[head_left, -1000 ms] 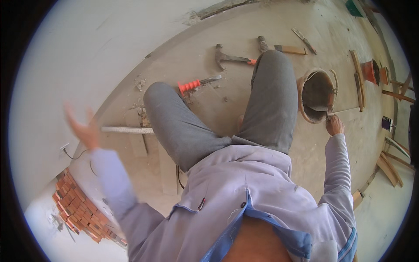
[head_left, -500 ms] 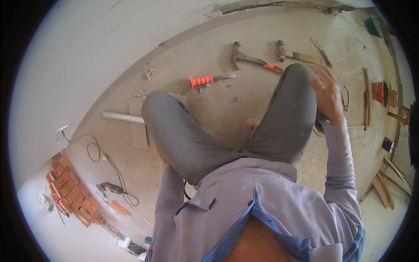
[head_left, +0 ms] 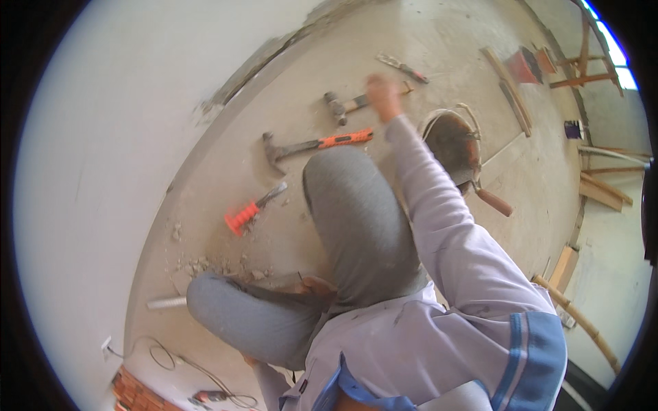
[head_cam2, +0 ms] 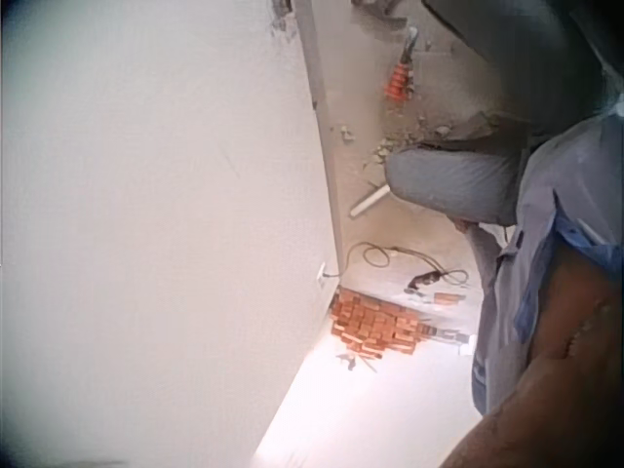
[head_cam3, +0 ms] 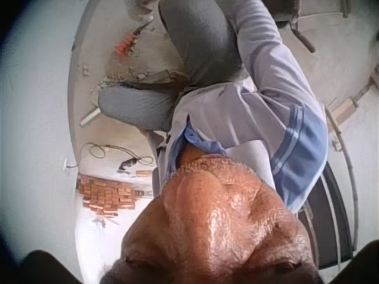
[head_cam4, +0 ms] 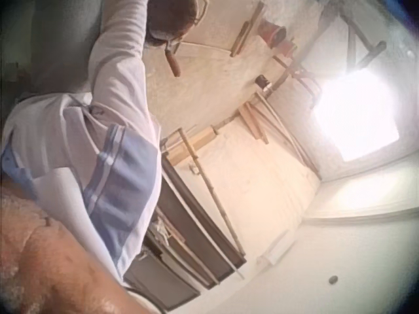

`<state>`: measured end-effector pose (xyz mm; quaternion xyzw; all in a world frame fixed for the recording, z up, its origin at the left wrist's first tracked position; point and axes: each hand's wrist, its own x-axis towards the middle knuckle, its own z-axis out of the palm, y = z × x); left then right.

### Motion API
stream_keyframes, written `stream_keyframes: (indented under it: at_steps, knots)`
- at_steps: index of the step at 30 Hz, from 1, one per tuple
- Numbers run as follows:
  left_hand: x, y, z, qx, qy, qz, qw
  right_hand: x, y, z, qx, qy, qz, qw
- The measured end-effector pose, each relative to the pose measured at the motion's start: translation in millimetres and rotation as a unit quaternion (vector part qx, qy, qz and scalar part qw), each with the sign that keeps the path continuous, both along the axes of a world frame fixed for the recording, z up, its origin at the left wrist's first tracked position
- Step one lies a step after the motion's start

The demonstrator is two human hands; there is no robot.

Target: The person sits on the floor and uses a notched trowel to apply adhesive to the back of a rectangular tile. They then place the tile on the floor and use a hammer to strike a red suction cup tool attached to the tile's surface.

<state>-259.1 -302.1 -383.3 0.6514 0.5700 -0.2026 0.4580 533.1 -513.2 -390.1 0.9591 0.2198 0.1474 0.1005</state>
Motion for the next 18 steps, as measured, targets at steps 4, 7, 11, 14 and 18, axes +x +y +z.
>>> stream_keyframes:
  at_steps: [4, 7, 11, 14, 18]
  knots:
    - [-33.1, -7.1, 48.8, -0.032, 0.011, 0.136, 0.990, -32.0, 67.5, -0.9, 0.303, 0.249, -0.089, 0.915]
    - [-44.8, 2.6, 79.4, -0.059, 0.026, 0.193, 0.979, 54.4, 32.6, -11.0, 0.167, 0.211, -0.231, 0.935]
    - [-68.6, 24.2, 118.9, -0.089, 0.048, 0.267, 0.958, 165.5, -76.7, -42.3, -0.017, 0.214, -0.258, 0.942]
    - [-95.3, 26.6, 152.1, -0.097, 0.063, 0.324, 0.939, 170.7, -99.5, -53.3, -0.038, 0.234, -0.217, 0.947]
    - [-116.4, 11.4, 208.7, -0.091, 0.071, 0.381, 0.917, 139.0, -40.7, -27.4, -0.064, 0.234, -0.209, 0.948]
